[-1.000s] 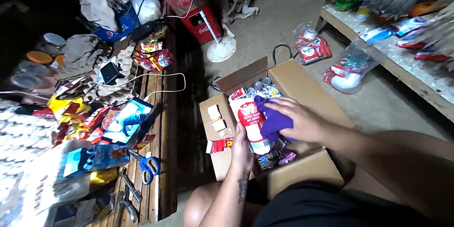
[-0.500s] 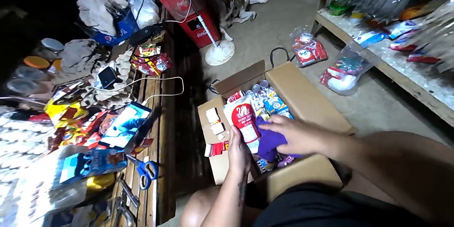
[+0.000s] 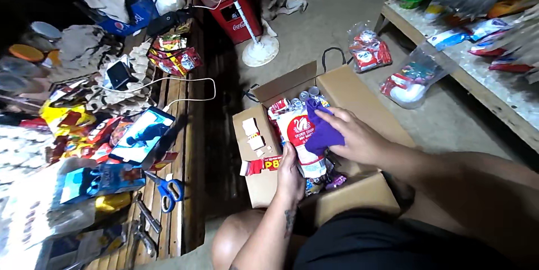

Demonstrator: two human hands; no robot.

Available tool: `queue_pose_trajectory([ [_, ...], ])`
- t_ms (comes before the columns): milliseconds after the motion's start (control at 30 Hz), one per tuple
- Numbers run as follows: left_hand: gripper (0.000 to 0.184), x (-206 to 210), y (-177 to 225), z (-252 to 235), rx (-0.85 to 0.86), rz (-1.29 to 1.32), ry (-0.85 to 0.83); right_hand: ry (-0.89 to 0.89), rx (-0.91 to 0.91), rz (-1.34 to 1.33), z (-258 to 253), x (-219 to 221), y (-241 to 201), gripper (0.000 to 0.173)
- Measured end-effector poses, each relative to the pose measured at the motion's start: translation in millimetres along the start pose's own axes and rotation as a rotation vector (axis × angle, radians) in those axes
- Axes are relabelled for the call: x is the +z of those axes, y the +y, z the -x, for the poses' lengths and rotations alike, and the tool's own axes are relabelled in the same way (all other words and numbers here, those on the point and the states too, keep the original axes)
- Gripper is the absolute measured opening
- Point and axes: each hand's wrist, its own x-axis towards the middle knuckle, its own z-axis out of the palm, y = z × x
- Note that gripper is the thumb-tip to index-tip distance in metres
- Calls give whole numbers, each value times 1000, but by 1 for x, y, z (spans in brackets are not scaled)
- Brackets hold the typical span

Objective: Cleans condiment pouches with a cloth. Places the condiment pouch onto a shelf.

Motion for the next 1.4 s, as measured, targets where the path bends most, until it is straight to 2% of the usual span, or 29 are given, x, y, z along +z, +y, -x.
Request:
queue_pose_trajectory([
  [67, 49, -4, 0, -2, -8, 89, -9, -117, 51, -9, -1, -4, -6, 72],
  [167, 48, -7, 6, -4, 9, 155, 58, -365, 22, -14, -2, -15, -16, 66],
  [233, 51, -5, 12, -6, 7, 178, 136, -547, -15, -1, -5, -24, -18, 58],
  [267, 51, -5, 14, -6, 3, 187, 155, -581, -28, 15, -4, -29, -17, 53],
  [300, 51, -3, 15, -7, -9, 193, 172, -537, -44, 14, -2, -32, -14, 49],
  [367, 51, -1, 15, -6, -40, 173, 184, -281, -77, -23, 4, -30, -2, 46],
  [433, 51, -1, 14, -3, -67, 71, 155, -39, -84, -36, 2, -20, 10, 54],
  [500, 53, 4, 12, 2, -99, -64, 122, 87, -143, 17, -1, -9, 23, 65],
  [567, 54, 8, 12, 7, -89, -161, 24, 136, -173, 83, -3, 1, 32, 70],
  [633, 52, 10, 11, 10, -55, -203, -35, 135, -162, 75, -2, 8, 35, 71],
  [733, 51, 7, 13, 8, -37, -149, 3, 35, -181, 9, 3, 13, 31, 68],
  [867, 53, 2, 20, 3, 20, -105, 93, -247, -269, -15, 15, 16, 24, 64],
  [933, 52, 0, 23, 1, 24, -62, 132, -437, -247, 25, 13, 4, 21, 56],
  [967, 52, 1, 25, 1, 11, -47, 141, -461, -218, 43, 11, -2, 21, 54],
  [1000, 52, 1, 26, 1, 0, -54, 143, -402, -205, 50, 9, -6, 22, 53],
  [1067, 52, 2, 24, 3, -15, -136, 108, -167, -188, 48, 4, -8, 29, 56],
  [1167, 53, 4, 15, 8, -56, -248, -25, 131, -121, 43, -3, 2, 36, 65],
  [1267, 53, 9, 5, 12, -96, -227, -87, 156, -155, 10, 3, 18, 28, 67],
  [1400, 52, 8, 12, 6, -118, -117, 88, -10, -428, 22, 20, 42, 8, 58],
])
